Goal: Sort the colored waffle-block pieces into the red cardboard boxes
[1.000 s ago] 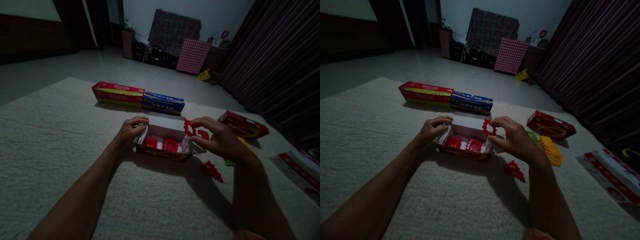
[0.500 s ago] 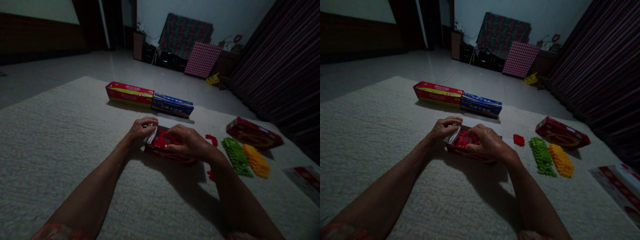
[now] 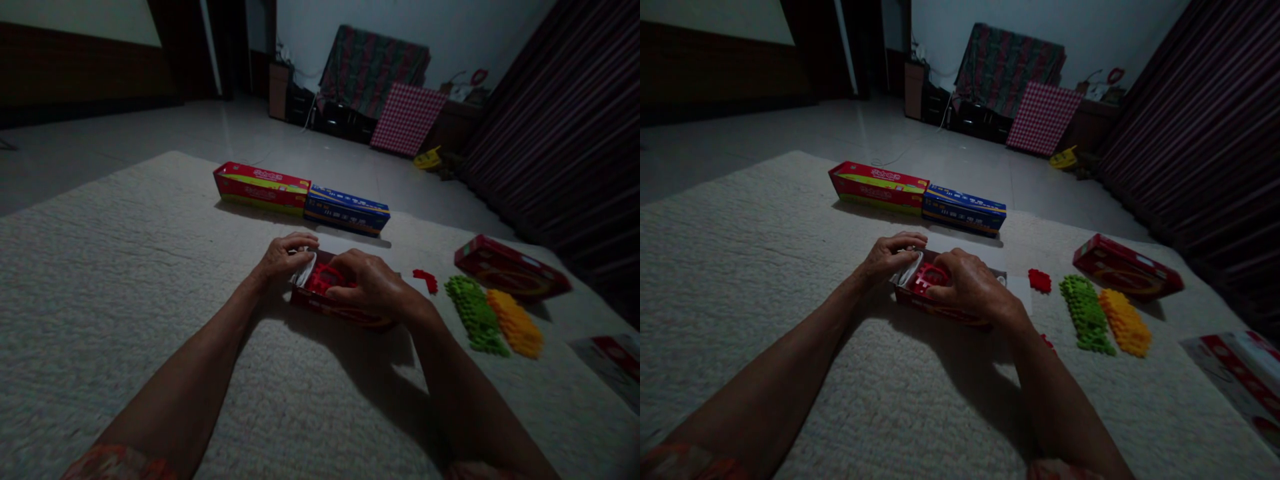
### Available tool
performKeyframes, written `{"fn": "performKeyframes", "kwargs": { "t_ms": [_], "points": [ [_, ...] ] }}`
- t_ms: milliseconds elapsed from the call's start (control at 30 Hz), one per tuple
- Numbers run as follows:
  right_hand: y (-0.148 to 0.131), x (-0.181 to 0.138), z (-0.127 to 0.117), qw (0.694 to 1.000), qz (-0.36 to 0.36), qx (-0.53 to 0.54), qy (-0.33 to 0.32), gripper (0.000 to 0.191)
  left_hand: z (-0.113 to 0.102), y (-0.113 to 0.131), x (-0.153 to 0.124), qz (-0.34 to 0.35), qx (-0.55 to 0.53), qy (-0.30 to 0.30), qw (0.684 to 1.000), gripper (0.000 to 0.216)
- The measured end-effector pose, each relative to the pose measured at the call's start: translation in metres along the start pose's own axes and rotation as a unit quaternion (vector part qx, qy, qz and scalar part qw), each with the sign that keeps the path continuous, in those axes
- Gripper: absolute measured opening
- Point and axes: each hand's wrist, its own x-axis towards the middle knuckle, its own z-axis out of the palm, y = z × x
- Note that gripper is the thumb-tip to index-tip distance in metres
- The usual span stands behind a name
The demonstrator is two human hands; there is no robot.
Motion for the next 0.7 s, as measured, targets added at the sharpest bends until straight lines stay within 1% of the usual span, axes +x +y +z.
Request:
{"fn": "performKeyframes", "kwargs": {
  "t_ms": [133,233,367,467,567,633,700],
  "points": [
    [0.003,-0.003,0.002,1.0,-0.006,0.022,0.021,0.019,0.0,-0.001,0.0,0.0,0.003,0.0,1.0,0.019],
    [0.009,-0.007,-0.002,0.999,-0.011,0.027,0.039,0.019,0.0,-0.001,-0.001,0.0,0.006,0.004,1.0,0.02],
    [0.029,-0.019,-0.016,0.993,0.001,0.062,0.101,0.018,0.0,0.0,-0.001,-0.011,0.011,0.004,1.0,0.022],
    [0.06,-0.035,-0.029,0.983,0.048,0.055,0.169,0.021,0.0,0.001,-0.001,-0.017,0.012,0.0,1.0,0.023],
    [0.106,-0.058,-0.038,0.965,0.13,0.009,0.229,0.023,0.001,0.002,-0.001,-0.013,0.01,0.011,1.0,0.022],
    [0.139,-0.075,-0.04,0.953,0.191,-0.027,0.233,0.026,0.001,0.001,-0.001,-0.012,0.013,0.015,1.0,0.022],
    [0.165,-0.089,-0.038,0.949,0.24,-0.056,0.198,0.031,0.002,0.002,-0.001,-0.015,0.018,0.019,1.0,0.023]
  ]
}}
